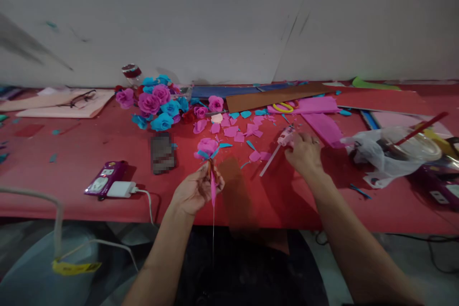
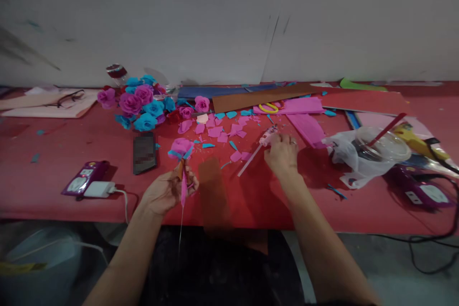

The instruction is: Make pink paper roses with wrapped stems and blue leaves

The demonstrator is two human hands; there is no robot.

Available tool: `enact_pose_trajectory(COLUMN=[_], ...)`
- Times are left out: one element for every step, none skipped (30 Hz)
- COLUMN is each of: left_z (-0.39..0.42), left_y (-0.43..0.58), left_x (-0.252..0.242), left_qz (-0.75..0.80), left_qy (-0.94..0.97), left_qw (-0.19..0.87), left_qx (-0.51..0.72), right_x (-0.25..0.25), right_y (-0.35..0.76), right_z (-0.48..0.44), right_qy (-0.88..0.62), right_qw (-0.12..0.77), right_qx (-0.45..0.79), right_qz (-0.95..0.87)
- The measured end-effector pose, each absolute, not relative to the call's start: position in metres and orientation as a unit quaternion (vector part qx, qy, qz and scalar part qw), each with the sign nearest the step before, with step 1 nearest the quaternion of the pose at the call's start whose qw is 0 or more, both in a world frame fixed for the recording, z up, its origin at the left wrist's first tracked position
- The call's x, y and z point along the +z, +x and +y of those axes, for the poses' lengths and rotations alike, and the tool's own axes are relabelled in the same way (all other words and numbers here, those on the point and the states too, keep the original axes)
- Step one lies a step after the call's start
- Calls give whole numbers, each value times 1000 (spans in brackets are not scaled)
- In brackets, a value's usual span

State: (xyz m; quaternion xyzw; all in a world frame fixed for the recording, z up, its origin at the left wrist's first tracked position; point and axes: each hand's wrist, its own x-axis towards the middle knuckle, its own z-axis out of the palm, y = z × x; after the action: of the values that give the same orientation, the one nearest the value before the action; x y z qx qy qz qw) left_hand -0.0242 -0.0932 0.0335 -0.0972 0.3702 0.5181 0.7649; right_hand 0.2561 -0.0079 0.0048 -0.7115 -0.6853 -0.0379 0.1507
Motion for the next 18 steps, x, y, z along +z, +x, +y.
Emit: enact_pose_trajectory(left_z=[-93, -92, -92, -92, -92, -92, -92, -93, -93, -94, -95, -95, -96, -96, -96, -97, -97, -97], left_y=[-24, -25, -25, -26, -26, -27, -27, -27, -27, -26, -25, -25, -24, -23, -23, -22, -22, -22], left_x=[31, 29, 27, 26, 25, 25, 25, 25, 26, 26, 27, 27, 28, 28, 28, 28, 29, 29], left_qz=[372, 376, 380, 382, 380, 374, 366, 359, 355, 353, 353, 354, 356, 360, 366, 373, 382, 390], left_qy=[-95, -94, -96, -100, -103, -104, -104, -100, -93, -82, -67, -50, -31, -12, 6, 23, 39, 56], left_qw=[762, 757, 751, 749, 750, 754, 761, 768, 774, 776, 777, 776, 773, 769, 763, 757, 748, 739], left_qx=[522, 526, 531, 533, 532, 529, 525, 520, 517, 516, 517, 520, 524, 528, 532, 537, 541, 546], right_x=[8, 11, 16, 20, 24, 28, 31, 33, 34, 33, 31, 27, 22, 16, 9, 3, -2, -6], right_y=[248, 237, 224, 210, 198, 189, 184, 183, 186, 194, 205, 218, 232, 244, 256, 265, 272, 276], right_z=[-17, -30, -46, -62, -78, -90, -99, -101, -98, -89, -75, -59, -41, -24, -9, 3, 12, 17], right_qy=[-698, -676, -639, -584, -521, -479, -458, -456, -470, -501, -550, -591, -628, -660, -676, -682, -684, -686], right_qw=[195, 243, 275, 291, 299, 299, 307, 313, 321, 327, 327, 307, 268, 225, 179, 139, 114, 101], right_qx=[-39, -36, -9, 40, 95, 145, 175, 189, 180, 144, 89, 32, -15, -44, -54, -55, -51, -46], right_qz=[-688, -695, -718, -757, -794, -813, -815, -811, -802, -788, -763, -745, -730, -716, -713, -716, -718, -719])
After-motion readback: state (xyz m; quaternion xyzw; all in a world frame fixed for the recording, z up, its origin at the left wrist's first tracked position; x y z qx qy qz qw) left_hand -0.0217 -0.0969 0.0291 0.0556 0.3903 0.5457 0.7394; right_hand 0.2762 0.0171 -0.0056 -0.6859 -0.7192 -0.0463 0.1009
